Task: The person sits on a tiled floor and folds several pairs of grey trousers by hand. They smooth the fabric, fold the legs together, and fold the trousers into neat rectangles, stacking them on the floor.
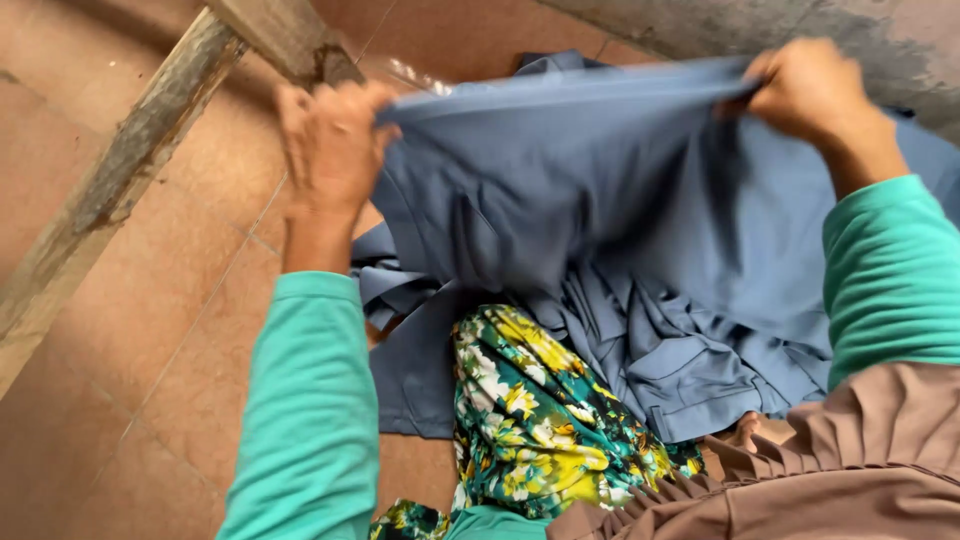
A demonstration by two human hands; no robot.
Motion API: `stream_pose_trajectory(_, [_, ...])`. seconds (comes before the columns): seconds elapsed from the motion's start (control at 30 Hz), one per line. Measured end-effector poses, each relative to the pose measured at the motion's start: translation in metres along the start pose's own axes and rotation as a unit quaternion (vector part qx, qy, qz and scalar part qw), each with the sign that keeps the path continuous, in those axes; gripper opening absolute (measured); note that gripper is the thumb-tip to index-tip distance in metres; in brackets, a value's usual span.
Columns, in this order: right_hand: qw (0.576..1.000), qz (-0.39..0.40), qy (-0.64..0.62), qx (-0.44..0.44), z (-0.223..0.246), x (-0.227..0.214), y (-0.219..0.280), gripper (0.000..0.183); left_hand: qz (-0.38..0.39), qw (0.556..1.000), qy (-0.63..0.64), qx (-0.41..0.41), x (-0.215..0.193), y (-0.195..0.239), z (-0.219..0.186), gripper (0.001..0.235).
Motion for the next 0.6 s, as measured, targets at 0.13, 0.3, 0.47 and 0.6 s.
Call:
stream_pose_trajectory(0.13, [0.973, -0.225, -0.027, -0.040, 0.040, -0.044, 0.008, 0.041, -0.187, 0.982, -0.018, 0.004, -0.084, 0.030, 0.027, 0.032])
stream_pose_trajectory(0.3, [0.833, -0.465, 0.096, -0.285, 0.151, -0.008, 0.052, 0.019, -0.217, 0.966, -0.141, -0.025, -0.041, 0.127, 0.035, 0.020])
stream_pose_trajectory(0.47, [0.921, -0.235, 0.138, -0.280, 0.186, 0.192, 0.068, 0.025, -0.082, 0.995, -0.059, -0.014, 0.081, 0.273, 0.000, 0.017])
stream_pose_trajectory(0.6, [0.947, -0.094, 0.210, -0.222, 0.208, 0.280, 0.090, 0.021, 0.041, 0.997, 0.016, -0.057, 0.163, 0.369, -0.046, 0.022])
Point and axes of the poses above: each hand's wrist, its own y-axis away from the middle knuckle, its own x-axis out of the palm, z = x × y, the point moved 6 cm from there along -y, towards the middle knuckle, and after that the axes turned 3 degrees about z, right-handed, at the moved point
